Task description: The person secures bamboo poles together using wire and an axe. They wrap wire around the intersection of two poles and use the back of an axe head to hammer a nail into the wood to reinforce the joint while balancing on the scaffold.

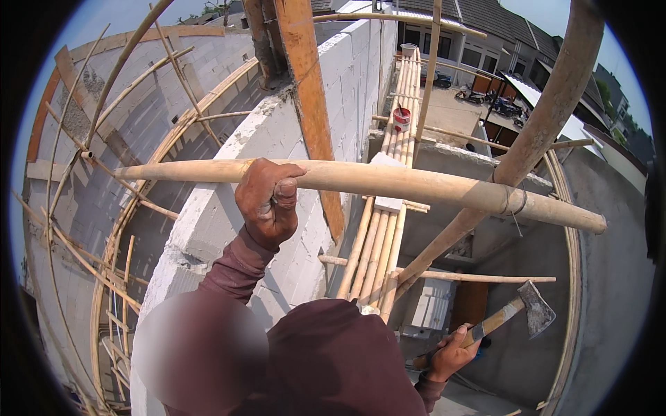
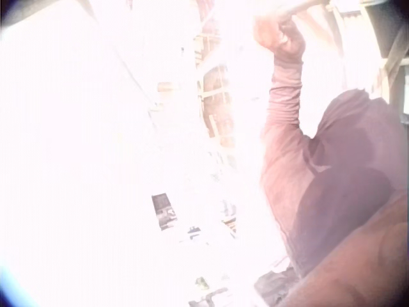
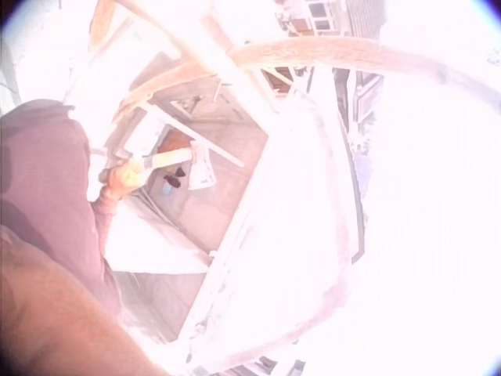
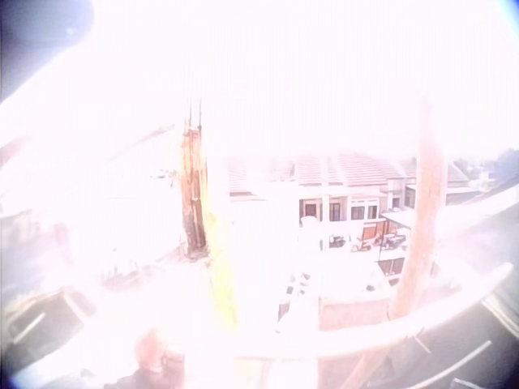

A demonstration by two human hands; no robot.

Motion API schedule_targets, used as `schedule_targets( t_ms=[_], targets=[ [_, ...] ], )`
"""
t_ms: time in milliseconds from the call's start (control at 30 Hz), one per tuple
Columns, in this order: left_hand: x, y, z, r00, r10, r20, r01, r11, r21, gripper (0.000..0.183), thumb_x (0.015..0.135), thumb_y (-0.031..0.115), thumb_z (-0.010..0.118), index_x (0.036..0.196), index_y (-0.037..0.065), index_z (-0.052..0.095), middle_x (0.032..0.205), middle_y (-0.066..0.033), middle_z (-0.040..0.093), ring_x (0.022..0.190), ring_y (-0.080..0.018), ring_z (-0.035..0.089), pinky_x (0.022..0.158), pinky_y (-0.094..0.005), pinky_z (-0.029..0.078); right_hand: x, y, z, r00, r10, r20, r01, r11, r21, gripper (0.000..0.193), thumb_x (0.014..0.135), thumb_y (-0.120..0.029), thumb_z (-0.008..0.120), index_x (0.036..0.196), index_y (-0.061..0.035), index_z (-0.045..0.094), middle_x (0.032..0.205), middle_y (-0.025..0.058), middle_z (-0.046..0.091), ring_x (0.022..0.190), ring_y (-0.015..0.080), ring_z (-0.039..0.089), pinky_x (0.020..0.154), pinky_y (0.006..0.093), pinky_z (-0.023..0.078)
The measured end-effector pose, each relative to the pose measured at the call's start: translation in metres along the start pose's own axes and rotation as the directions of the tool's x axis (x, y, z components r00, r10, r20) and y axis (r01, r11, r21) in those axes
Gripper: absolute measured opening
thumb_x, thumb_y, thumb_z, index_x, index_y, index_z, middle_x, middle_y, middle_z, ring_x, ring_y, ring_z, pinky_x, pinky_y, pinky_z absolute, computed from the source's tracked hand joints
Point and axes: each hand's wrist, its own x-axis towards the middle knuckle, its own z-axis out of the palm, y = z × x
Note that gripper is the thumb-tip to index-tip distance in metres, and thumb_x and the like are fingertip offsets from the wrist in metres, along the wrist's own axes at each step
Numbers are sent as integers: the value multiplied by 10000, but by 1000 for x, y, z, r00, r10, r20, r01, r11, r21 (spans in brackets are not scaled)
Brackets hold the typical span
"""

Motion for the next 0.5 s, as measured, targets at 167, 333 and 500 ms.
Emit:
schedule_targets(
  t_ms=[167, 333, 500],
  targets=[
    [2, -65, 10, 986, -165, 35, 155, 968, 197, 271, 1023, 274, 577, 884, 56, 658, 774, -102, 606, 668, -293, 603, 617, -393, 479, -5, -6, 5, 995, -34, 96, 38, 999, -34, 240, 1003, -183, 611, 1098, 25, 538, 732, 9, 529, 522, 62, 464, 474, 220, 357],
    [13, -117, 46, 991, -131, 35, 123, 978, 167, 281, 1013, 306, 590, 890, 63, 662, 798, -110, 614, 706, -321, 634, 630, -400, 498, -16, -20, 12, 990, -51, 132, 64, 993, -96, 240, 997, -209, 619, 1075, 8, 550, 694, -3, 519, 494, 60, 461, 462, 216, 359],
    [46, -147, 83, 805, -405, 434, 359, 914, 187, 425, 1032, 357, 528, 903, -7, 704, 752, -133, 672, 700, -253, 657, 677, -371, 497, -24, -20, 12, 996, -33, 77, 44, 988, -146, 212, 975, -186, 620, 965, 24, 591, 690, 31, 536, 517, 107, 507, 502, 285, 393]
  ],
)
